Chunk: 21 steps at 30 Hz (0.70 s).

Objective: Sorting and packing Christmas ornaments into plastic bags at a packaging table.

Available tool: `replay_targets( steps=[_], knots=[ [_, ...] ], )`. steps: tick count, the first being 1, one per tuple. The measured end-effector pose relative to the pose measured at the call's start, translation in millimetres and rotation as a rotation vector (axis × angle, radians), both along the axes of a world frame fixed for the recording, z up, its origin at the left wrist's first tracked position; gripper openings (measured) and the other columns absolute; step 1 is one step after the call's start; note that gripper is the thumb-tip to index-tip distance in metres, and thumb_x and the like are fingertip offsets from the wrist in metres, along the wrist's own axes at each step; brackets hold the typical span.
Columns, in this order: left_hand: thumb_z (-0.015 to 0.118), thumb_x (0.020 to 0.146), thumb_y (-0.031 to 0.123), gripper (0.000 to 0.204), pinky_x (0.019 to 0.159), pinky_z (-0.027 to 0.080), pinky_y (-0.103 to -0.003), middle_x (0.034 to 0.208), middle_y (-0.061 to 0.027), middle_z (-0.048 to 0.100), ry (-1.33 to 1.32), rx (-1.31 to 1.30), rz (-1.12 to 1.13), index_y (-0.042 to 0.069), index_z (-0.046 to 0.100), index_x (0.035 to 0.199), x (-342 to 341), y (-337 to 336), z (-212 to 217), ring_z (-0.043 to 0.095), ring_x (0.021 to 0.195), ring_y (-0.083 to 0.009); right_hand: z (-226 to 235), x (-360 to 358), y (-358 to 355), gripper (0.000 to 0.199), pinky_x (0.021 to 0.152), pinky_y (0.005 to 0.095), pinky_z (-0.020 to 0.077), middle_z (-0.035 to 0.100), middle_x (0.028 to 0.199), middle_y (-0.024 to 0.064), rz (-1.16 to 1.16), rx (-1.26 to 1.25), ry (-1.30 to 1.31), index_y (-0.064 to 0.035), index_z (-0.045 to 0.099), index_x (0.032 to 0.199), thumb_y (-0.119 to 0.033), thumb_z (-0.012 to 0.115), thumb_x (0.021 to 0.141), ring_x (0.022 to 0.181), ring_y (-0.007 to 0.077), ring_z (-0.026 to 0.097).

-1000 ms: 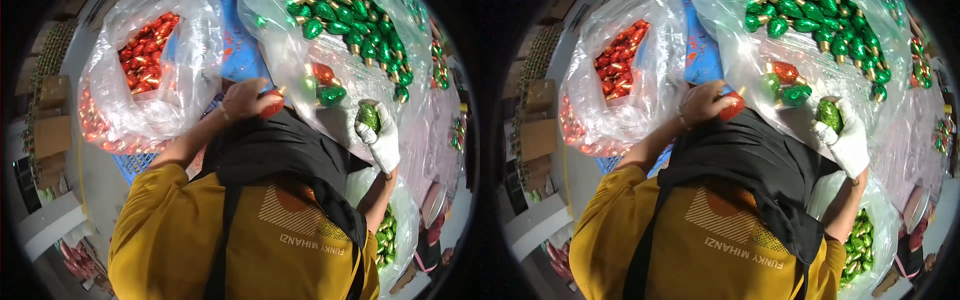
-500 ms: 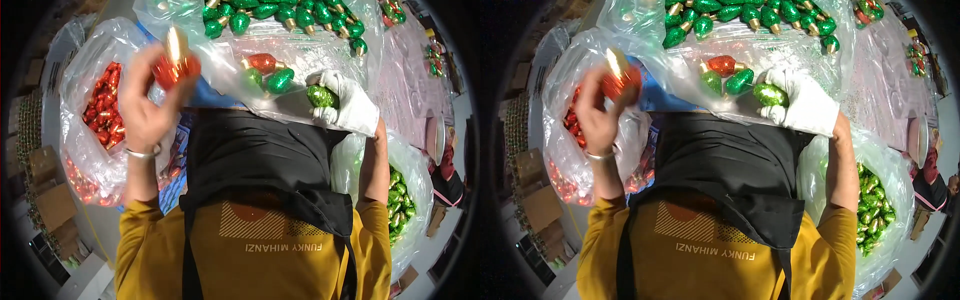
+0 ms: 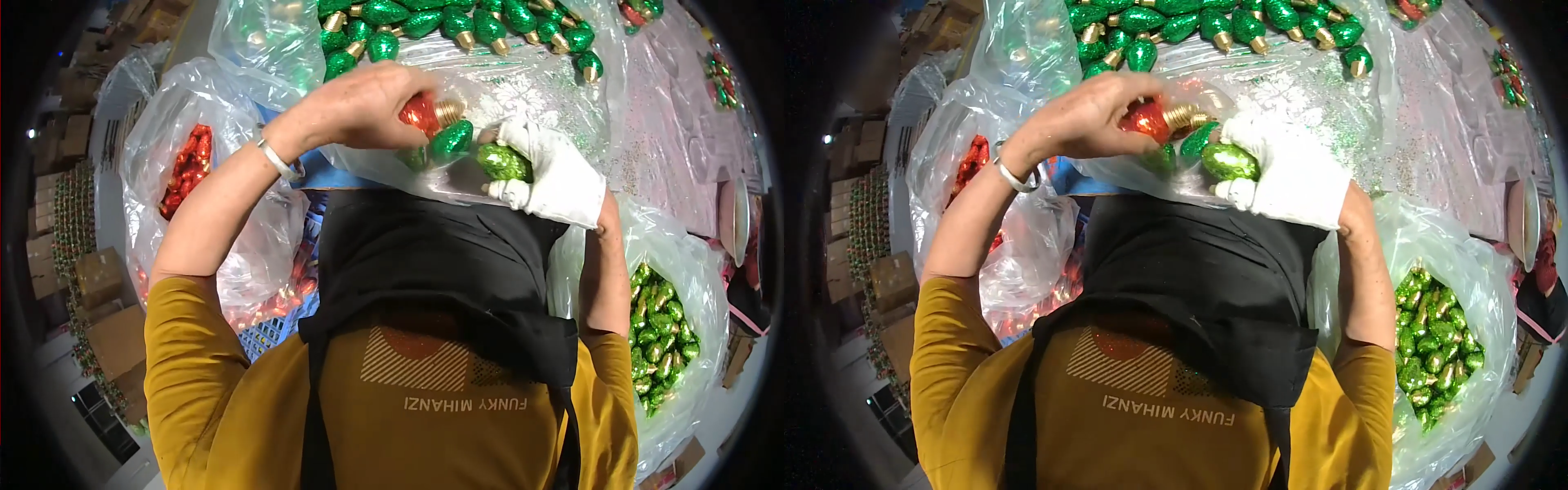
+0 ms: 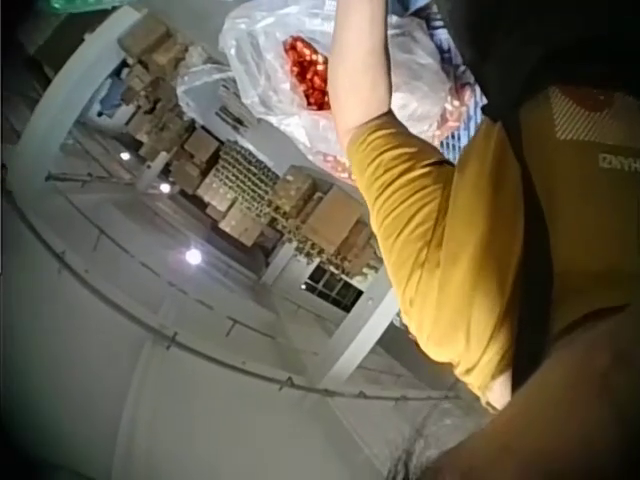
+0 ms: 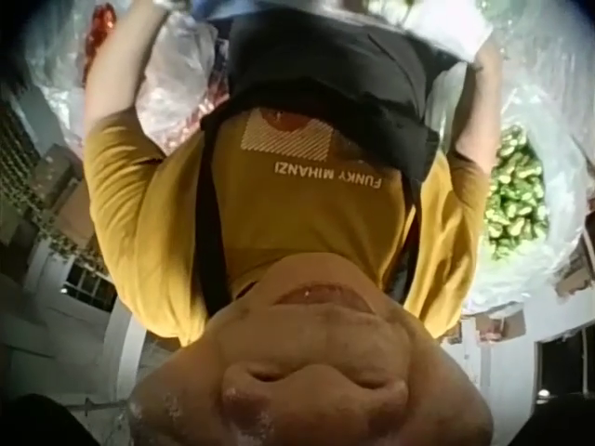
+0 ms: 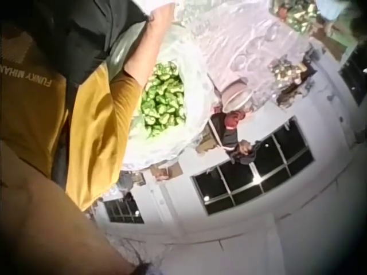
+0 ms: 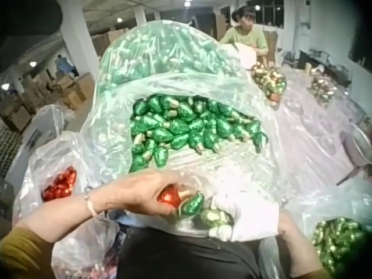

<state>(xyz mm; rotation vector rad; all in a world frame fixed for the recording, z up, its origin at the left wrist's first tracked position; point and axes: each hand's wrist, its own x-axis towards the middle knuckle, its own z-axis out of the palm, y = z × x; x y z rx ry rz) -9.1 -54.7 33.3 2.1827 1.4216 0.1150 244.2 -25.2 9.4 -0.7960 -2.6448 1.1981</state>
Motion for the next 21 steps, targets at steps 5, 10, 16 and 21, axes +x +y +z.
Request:
replay_targets(
  steps=[5,10,16,21],
  knots=[
    [0.069,0.077,0.022,0.034,0.070,0.045,-0.037,0.080,-0.0132,0.061,0.072,-0.345,-0.070,0.002,0.060,0.102,15,17,6,0.058,0.074,-0.0285,-14,4,6,0.046,0.081,0.0308,0.0450,0.058,0.094,0.0062,-0.032,-0.118,0.094,-0.0042,0.055,0.111,-0.017,0.075,0.072,0.087,0.0201,0.055],
    [0.066,0.083,0.025,0.032,0.072,0.045,-0.036,0.090,-0.0148,0.062,-0.017,-0.477,-0.231,0.004,0.059,0.105,0,21,-45,0.058,0.080,-0.0286,-5,-8,1,0.046,0.079,0.0302,0.0464,0.059,0.095,0.0058,-0.091,-0.083,0.068,-0.0042,0.054,0.114,-0.022,0.074,0.076,0.088,0.0168,0.057],
    [0.058,0.089,0.029,0.038,0.082,0.045,-0.039,0.108,-0.0183,0.058,-0.149,-0.153,-0.334,0.002,0.054,0.115,-5,-15,-28,0.057,0.097,-0.0329,3,-18,0,0.050,0.080,0.0322,0.0497,0.064,0.099,0.0108,-0.460,-0.770,0.447,0.0024,0.054,0.114,-0.035,0.067,0.083,0.090,0.0179,0.061],
    [0.053,0.089,0.032,0.035,0.075,0.046,-0.036,0.081,-0.0154,0.058,-0.046,0.103,-0.318,-0.002,0.059,0.081,0,-31,-43,0.059,0.086,-0.0290,6,-50,13,0.040,0.080,0.0372,0.0480,0.062,0.099,0.0174,-0.423,-1.160,0.859,-0.0019,0.058,0.111,-0.032,0.061,0.085,0.088,0.0316,0.062]
  ],
)
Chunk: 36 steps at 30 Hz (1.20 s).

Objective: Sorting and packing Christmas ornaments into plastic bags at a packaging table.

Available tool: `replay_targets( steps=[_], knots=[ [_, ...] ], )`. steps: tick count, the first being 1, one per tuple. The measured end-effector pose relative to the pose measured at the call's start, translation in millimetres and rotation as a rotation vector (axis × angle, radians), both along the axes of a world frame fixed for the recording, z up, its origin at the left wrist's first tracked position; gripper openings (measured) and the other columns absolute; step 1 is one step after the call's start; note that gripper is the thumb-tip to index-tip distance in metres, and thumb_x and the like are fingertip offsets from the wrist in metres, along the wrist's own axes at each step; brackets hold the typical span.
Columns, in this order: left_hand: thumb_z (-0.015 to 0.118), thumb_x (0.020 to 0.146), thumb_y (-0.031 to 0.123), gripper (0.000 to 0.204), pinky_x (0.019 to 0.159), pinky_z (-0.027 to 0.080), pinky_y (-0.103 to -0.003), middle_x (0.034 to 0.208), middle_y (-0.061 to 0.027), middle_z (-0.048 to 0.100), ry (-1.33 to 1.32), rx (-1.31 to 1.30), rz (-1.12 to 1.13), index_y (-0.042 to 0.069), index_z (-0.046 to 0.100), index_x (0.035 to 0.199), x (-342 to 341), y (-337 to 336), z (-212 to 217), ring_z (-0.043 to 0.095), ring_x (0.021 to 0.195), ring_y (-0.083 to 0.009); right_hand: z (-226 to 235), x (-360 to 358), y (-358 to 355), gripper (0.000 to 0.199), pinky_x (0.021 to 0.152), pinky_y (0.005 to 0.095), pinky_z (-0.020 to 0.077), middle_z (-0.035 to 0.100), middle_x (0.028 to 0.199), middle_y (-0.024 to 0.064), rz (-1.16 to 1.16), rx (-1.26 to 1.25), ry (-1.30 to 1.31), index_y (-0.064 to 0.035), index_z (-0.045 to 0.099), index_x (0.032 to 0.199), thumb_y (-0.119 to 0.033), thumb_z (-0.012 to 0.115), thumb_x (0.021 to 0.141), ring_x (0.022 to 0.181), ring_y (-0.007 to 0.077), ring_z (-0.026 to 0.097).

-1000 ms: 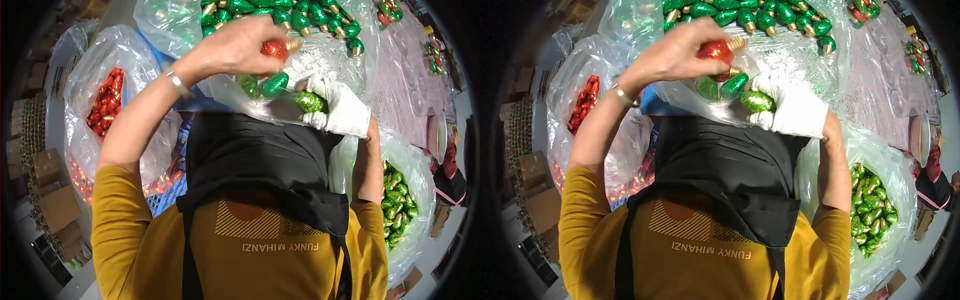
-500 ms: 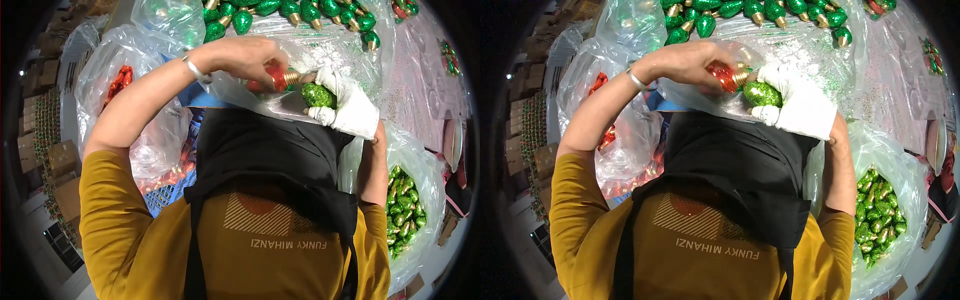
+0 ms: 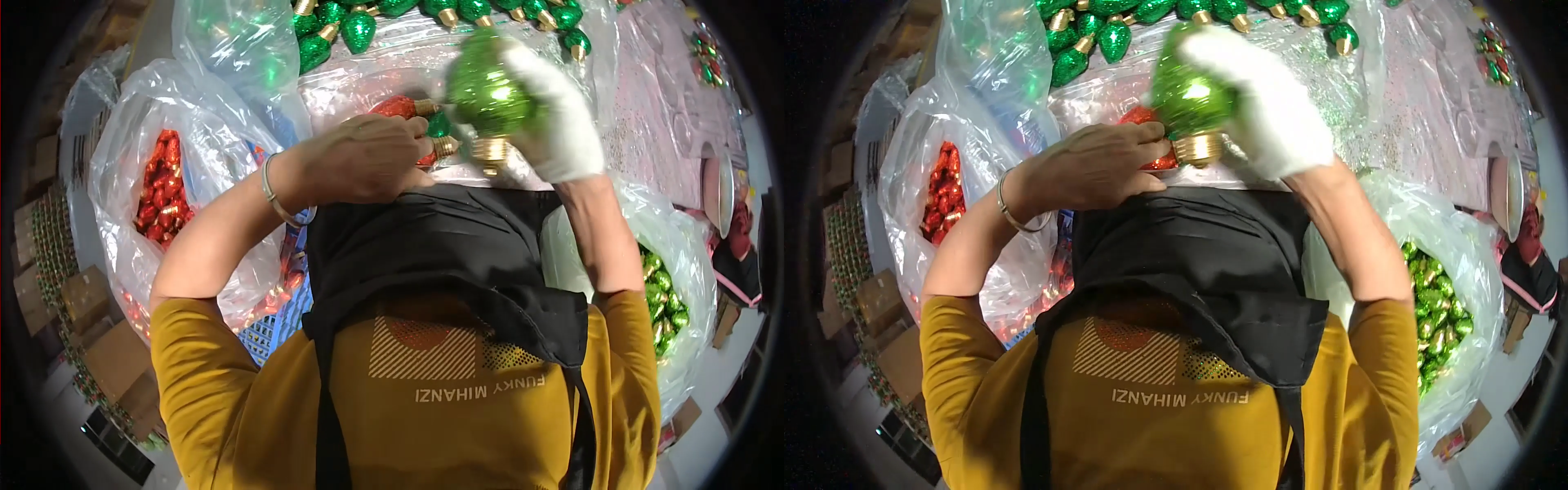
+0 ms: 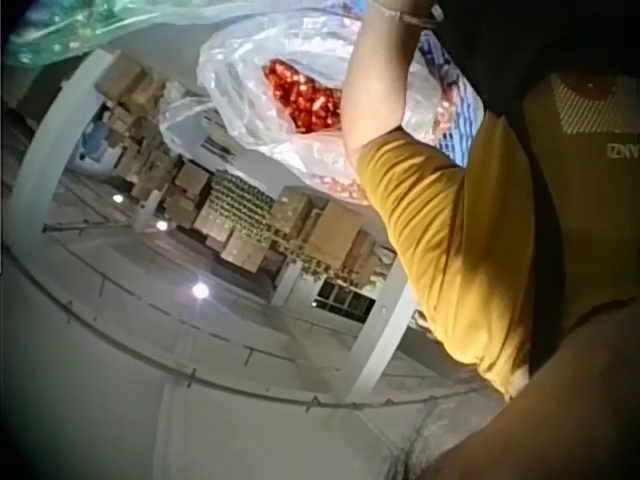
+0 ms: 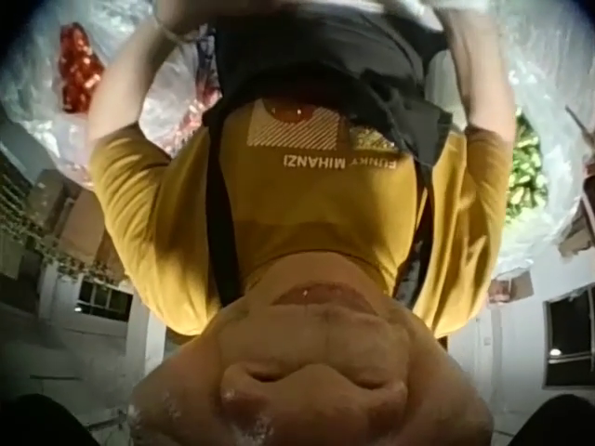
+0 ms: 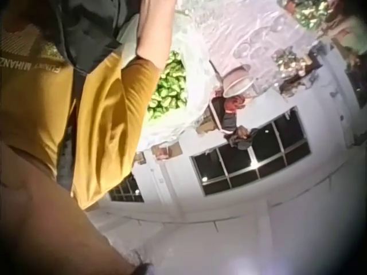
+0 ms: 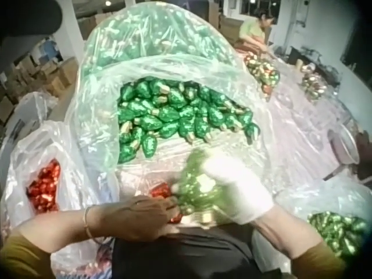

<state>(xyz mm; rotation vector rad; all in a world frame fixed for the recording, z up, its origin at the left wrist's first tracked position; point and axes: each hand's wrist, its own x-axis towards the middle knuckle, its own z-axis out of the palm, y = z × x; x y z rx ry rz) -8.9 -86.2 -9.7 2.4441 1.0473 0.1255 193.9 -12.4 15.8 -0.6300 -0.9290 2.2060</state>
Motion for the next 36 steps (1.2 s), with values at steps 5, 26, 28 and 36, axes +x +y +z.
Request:
replay_targets(
  steps=[5,26,28,36],
  knots=[
    [0.056,0.088,0.023,0.038,0.084,0.046,-0.041,0.109,-0.0204,0.058,0.133,-0.106,0.002,-0.003,0.052,0.116,1,-8,15,0.057,0.099,-0.0356,-12,-32,12,0.046,0.075,0.0368,0.0489,0.062,0.098,0.0194,0.098,1.201,-0.767,-0.0010,0.059,0.108,-0.040,0.059,0.084,0.084,0.0335,0.062],
    [0.053,0.072,0.007,0.010,0.067,0.047,-0.044,0.070,-0.0185,0.059,-0.081,0.113,0.121,0.000,0.059,0.075,-17,-23,-12,0.061,0.073,-0.0359,-2,-46,-1,0.041,0.078,0.0308,0.0496,0.060,0.100,0.0104,0.151,1.491,-0.572,-0.0042,0.056,0.112,-0.019,0.073,0.077,0.086,0.0211,0.060],
    [0.053,0.072,0.004,0.018,0.066,0.046,-0.044,0.067,-0.0140,0.055,-0.145,0.203,0.095,0.001,0.059,0.089,-21,-25,-20,0.058,0.069,-0.0348,-5,-45,1,0.042,0.078,0.0305,0.0498,0.060,0.100,0.0099,0.130,1.682,-0.583,-0.0046,0.055,0.112,-0.019,0.073,0.077,0.087,0.0213,0.060],
    [0.057,0.072,0.005,0.024,0.067,0.046,-0.042,0.082,-0.0135,0.057,-0.114,0.208,0.089,0.000,0.061,0.095,-21,-24,-18,0.058,0.075,-0.0333,-5,-36,-21,0.034,0.071,0.0374,0.0502,0.058,0.100,0.0112,0.208,1.782,-0.999,-0.0042,0.056,0.101,-0.016,0.071,0.073,0.091,0.0306,0.058]
  ],
)
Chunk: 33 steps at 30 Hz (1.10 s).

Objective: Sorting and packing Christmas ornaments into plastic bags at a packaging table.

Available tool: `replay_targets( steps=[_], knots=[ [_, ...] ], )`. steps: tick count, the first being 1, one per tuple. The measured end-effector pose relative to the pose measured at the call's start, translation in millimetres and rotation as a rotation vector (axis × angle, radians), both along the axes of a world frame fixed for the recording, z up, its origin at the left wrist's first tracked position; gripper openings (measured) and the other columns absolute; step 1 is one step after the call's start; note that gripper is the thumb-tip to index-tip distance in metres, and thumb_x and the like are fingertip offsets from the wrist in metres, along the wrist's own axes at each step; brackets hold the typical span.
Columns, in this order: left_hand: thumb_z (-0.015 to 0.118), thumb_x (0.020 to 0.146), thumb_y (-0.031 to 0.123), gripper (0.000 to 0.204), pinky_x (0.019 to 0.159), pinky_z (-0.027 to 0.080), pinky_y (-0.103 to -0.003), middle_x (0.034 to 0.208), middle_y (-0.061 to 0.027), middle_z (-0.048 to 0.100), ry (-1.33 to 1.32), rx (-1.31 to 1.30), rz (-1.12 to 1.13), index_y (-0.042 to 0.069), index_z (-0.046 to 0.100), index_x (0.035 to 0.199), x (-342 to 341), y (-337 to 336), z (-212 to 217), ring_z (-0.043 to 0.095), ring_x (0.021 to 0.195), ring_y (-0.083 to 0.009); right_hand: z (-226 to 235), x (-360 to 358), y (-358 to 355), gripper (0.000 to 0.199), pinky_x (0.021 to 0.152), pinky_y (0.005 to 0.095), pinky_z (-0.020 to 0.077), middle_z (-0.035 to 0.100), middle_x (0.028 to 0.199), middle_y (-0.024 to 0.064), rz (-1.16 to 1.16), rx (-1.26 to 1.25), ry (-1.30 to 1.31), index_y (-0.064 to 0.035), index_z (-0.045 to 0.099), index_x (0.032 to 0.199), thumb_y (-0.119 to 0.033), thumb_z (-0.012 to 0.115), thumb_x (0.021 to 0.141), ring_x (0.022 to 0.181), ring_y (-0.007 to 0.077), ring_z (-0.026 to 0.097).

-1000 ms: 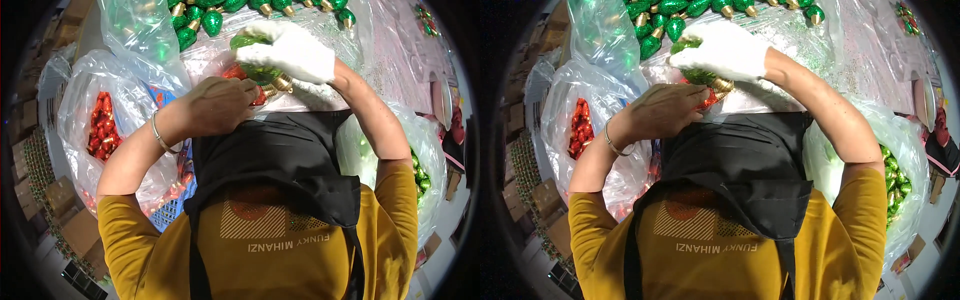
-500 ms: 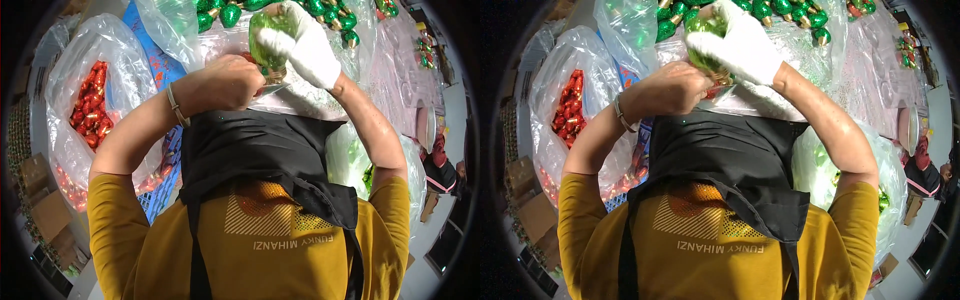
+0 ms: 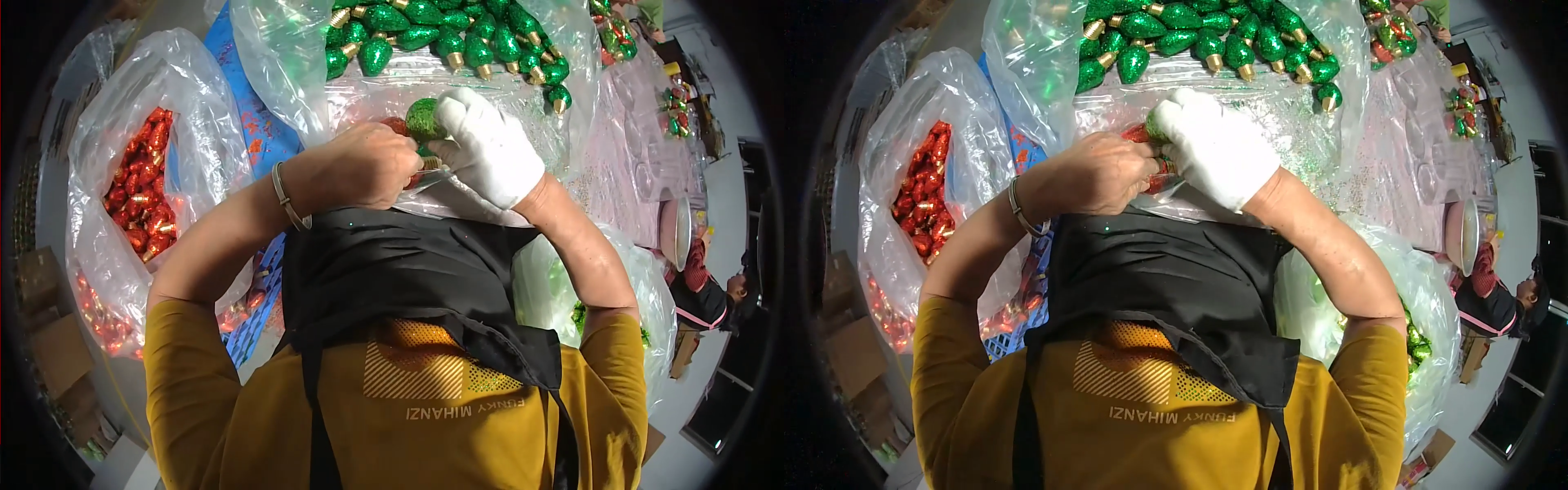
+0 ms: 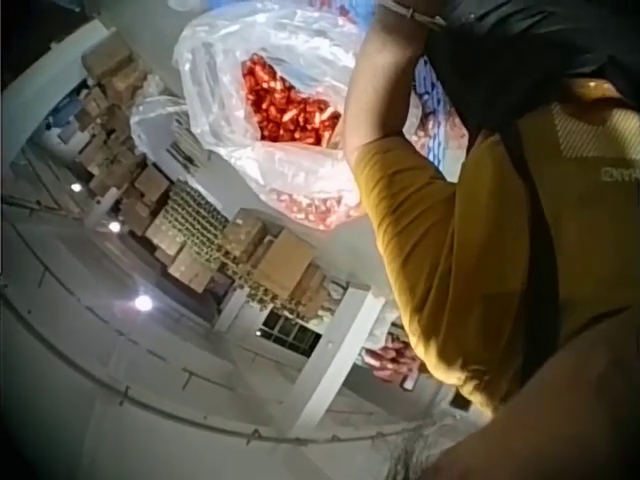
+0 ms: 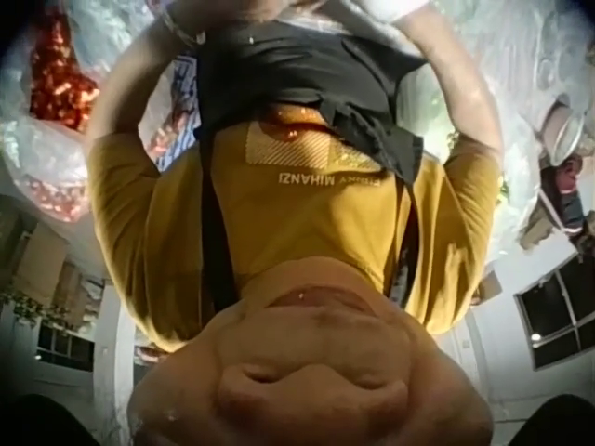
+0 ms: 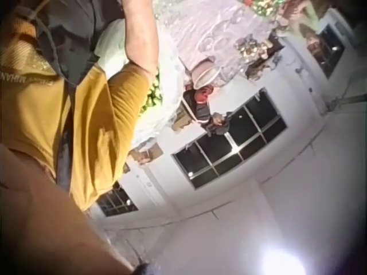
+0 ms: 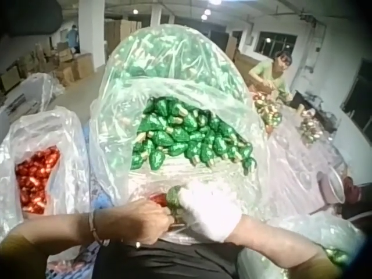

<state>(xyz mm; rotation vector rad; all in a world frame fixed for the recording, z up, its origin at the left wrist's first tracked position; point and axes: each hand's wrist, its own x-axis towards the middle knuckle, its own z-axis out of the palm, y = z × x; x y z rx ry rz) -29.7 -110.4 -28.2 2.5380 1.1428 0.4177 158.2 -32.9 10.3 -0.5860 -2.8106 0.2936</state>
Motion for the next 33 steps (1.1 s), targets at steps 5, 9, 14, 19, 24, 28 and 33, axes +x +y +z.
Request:
replay_targets(
  steps=[5,9,14,19,24,28,33],
  knots=[
    [0.057,0.074,0.006,0.018,0.067,0.046,-0.043,0.081,-0.0136,0.056,-0.007,-0.025,0.041,0.000,0.061,0.091,1,4,0,0.058,0.074,-0.0339,-5,-8,14,0.024,0.070,0.0405,0.0501,0.060,0.094,0.0146,0.020,0.076,-0.107,-0.0049,0.059,0.097,-0.012,0.064,0.074,0.087,0.0345,0.060],
    [0.057,0.075,0.007,0.014,0.067,0.046,-0.042,0.080,-0.0151,0.057,-0.074,-0.009,0.001,0.000,0.060,0.087,1,12,-5,0.058,0.075,-0.0345,11,-16,18,0.017,0.068,0.0418,0.0511,0.063,0.087,0.0187,0.056,0.011,-0.364,-0.0053,0.063,0.093,-0.010,0.058,0.077,0.082,0.0355,0.063],
    [0.057,0.073,0.009,0.010,0.066,0.047,-0.042,0.075,-0.0169,0.058,-0.062,-0.113,0.019,0.001,0.060,0.079,2,13,2,0.059,0.073,-0.0340,17,-36,25,0.014,0.063,0.0426,0.0509,0.065,0.080,0.0200,0.174,-0.132,-0.713,-0.0036,0.065,0.086,-0.006,0.059,0.073,0.074,0.0375,0.064],
    [0.054,0.067,0.009,0.009,0.061,0.047,-0.042,0.066,-0.0165,0.055,-0.091,-0.122,0.036,0.001,0.058,0.067,0,18,-4,0.059,0.065,-0.0325,6,-42,33,0.012,0.065,0.0428,0.0519,0.066,0.076,0.0199,0.248,-0.226,-0.685,-0.0022,0.069,0.080,-0.008,0.062,0.072,0.075,0.0364,0.066],
    [0.056,0.075,0.008,0.016,0.068,0.047,-0.043,0.081,-0.0158,0.056,-0.028,-0.269,0.017,0.001,0.060,0.089,1,24,5,0.059,0.074,-0.0347,24,-34,96,0.020,0.067,0.0416,0.0520,0.067,0.082,0.0189,0.235,-0.401,-0.392,-0.0041,0.068,0.091,-0.004,0.059,0.073,0.079,0.0360,0.066],
    [0.058,0.075,0.009,0.020,0.066,0.047,-0.042,0.085,-0.0145,0.056,0.049,-0.253,0.004,0.002,0.059,0.093,6,29,12,0.058,0.072,-0.0336,-42,-80,161,0.034,0.080,0.0414,0.0519,0.063,0.104,0.0170,-0.082,0.064,-0.227,-0.0085,0.061,0.112,-0.005,0.050,0.080,0.090,0.0324,0.064],
    [0.059,0.077,0.011,0.018,0.068,0.047,-0.040,0.086,-0.0132,0.055,0.094,-0.253,0.034,0.001,0.057,0.092,13,18,16,0.058,0.075,-0.0318,-105,-110,181,0.036,0.086,0.0405,0.0518,0.059,0.116,0.0133,-0.177,0.287,-0.264,-0.0111,0.057,0.119,-0.008,0.053,0.083,0.103,0.0318,0.060]
  ],
)
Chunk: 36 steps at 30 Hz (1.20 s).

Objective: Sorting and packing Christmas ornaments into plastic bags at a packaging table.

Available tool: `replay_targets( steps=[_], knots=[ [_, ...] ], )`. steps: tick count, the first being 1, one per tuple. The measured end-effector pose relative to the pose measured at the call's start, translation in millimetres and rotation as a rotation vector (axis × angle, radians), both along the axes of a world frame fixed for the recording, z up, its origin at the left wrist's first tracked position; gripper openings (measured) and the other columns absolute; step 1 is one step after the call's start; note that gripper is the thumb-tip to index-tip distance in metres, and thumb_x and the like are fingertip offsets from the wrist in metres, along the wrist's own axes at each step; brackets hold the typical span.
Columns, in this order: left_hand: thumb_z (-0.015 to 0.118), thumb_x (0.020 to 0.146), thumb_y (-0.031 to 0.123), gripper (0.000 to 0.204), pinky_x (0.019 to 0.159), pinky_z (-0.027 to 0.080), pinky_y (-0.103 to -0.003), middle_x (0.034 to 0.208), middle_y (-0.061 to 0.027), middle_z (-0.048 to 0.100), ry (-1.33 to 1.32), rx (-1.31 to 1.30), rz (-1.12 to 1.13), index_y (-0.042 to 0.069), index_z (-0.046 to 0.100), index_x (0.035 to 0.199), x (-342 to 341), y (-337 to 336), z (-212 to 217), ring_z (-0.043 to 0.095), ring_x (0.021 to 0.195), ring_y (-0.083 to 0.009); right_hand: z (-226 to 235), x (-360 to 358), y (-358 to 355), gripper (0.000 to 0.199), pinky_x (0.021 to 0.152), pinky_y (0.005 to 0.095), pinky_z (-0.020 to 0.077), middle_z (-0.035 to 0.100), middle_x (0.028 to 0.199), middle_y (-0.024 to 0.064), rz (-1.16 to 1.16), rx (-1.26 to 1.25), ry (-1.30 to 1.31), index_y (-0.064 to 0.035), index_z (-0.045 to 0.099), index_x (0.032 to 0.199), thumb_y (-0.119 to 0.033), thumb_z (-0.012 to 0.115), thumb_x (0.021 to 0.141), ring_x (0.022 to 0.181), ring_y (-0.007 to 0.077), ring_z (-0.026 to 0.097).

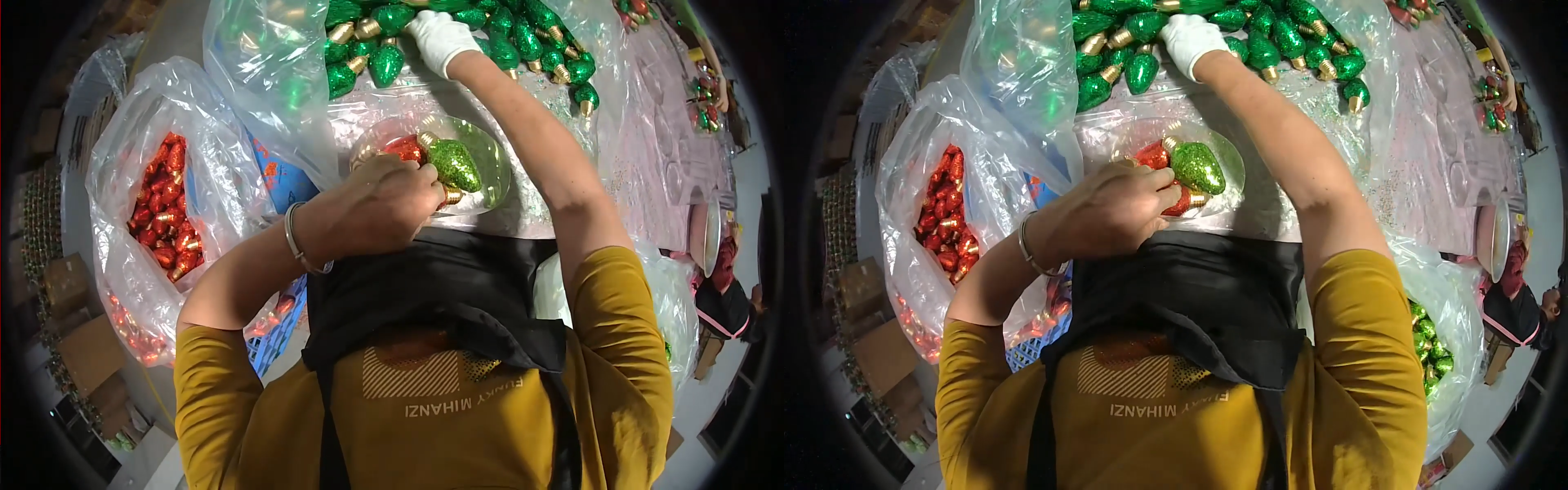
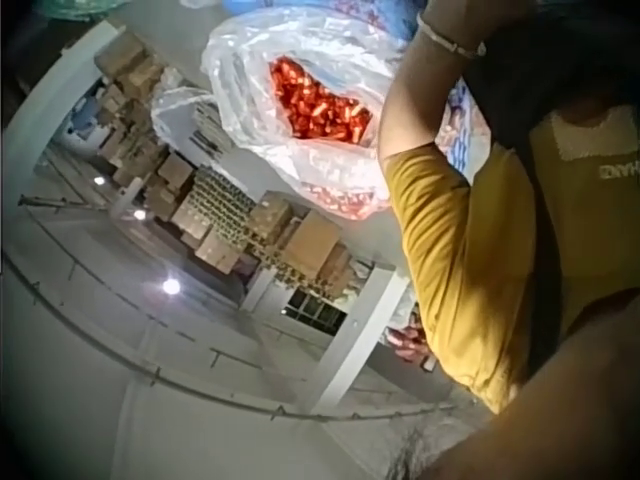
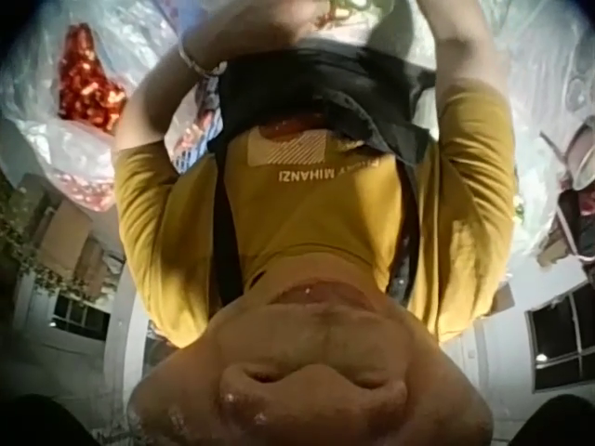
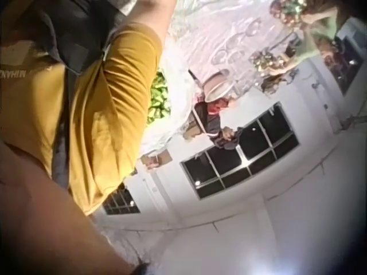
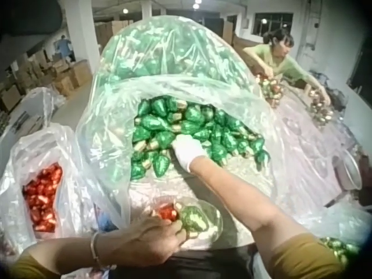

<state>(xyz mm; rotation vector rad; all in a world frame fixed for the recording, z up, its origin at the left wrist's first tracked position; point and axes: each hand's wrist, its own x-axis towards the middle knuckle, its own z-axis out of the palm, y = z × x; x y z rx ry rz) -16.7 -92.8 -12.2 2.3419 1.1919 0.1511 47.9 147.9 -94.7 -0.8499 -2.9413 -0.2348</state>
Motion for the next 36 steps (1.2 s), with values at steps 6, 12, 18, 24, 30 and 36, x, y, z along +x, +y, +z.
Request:
replay_targets(
  steps=[6,12,18,24,30,36],
  knots=[
    [0.062,0.077,0.011,0.024,0.086,0.044,-0.041,0.098,-0.0141,0.057,0.103,0.277,0.147,-0.001,0.057,0.097,-5,-39,32,0.056,0.100,-0.0299,89,38,-33,0.038,0.072,0.0436,0.0502,0.063,0.088,0.0254,-0.257,-0.275,0.263,0.0028,0.061,0.094,-0.027,0.061,0.072,0.081,0.0391,0.062],
    [0.053,0.077,0.009,0.017,0.099,0.037,-0.044,0.101,-0.0135,0.057,0.027,0.529,0.330,0.001,0.060,0.091,-18,-60,7,0.053,0.109,-0.0289,142,93,-111,0.029,0.075,0.0344,0.0532,0.060,0.100,0.0094,0.638,-0.235,0.478,-0.0071,0.058,0.102,-0.012,0.063,0.073,0.097,0.0263,0.061],
    [0.057,0.076,0.007,0.018,0.100,0.037,-0.043,0.110,-0.0151,0.056,0.017,0.625,0.378,0.000,0.059,0.093,-28,-66,5,0.051,0.112,-0.0311,151,74,-142,0.035,0.069,0.0335,0.0519,0.055,0.099,0.0077,0.629,-0.012,-0.010,-0.0088,0.054,0.108,-0.012,0.060,0.073,0.087,0.0257,0.059],
    [0.058,0.078,0.007,0.017,0.099,0.038,-0.043,0.113,-0.0148,0.053,-0.080,0.744,0.384,0.002,0.059,0.095,-33,-69,-4,0.051,0.111,-0.0322,161,97,-152,0.022,0.065,0.0374,0.0516,0.051,0.095,0.0076,0.624,-0.085,0.072,-0.0077,0.053,0.100,-0.013,0.054,0.079,0.086,0.0259,0.057],
    [0.063,0.079,0.003,0.020,0.089,0.046,-0.042,0.117,-0.0142,0.054,-0.184,0.628,0.410,0.007,0.063,0.099,-41,-70,-14,0.056,0.106,-0.0323,121,65,-161,0.019,0.068,0.0377,0.0522,0.059,0.083,0.0129,0.589,-0.214,-0.085,-0.0056,0.058,0.098,-0.013,0.055,0.081,0.077,0.0316,0.061],
    [0.058,0.080,0.002,0.024,0.084,0.048,-0.038,0.114,-0.0142,0.055,-0.225,0.534,0.401,0.004,0.060,0.104,-43,-69,-6,0.057,0.103,-0.0328,116,61,-147,0.022,0.067,0.0397,0.0523,0.063,0.084,0.0165,0.623,-0.378,0.032,-0.0032,0.061,0.100,-0.011,0.054,0.081,0.074,0.0350,0.063]
  ],
)
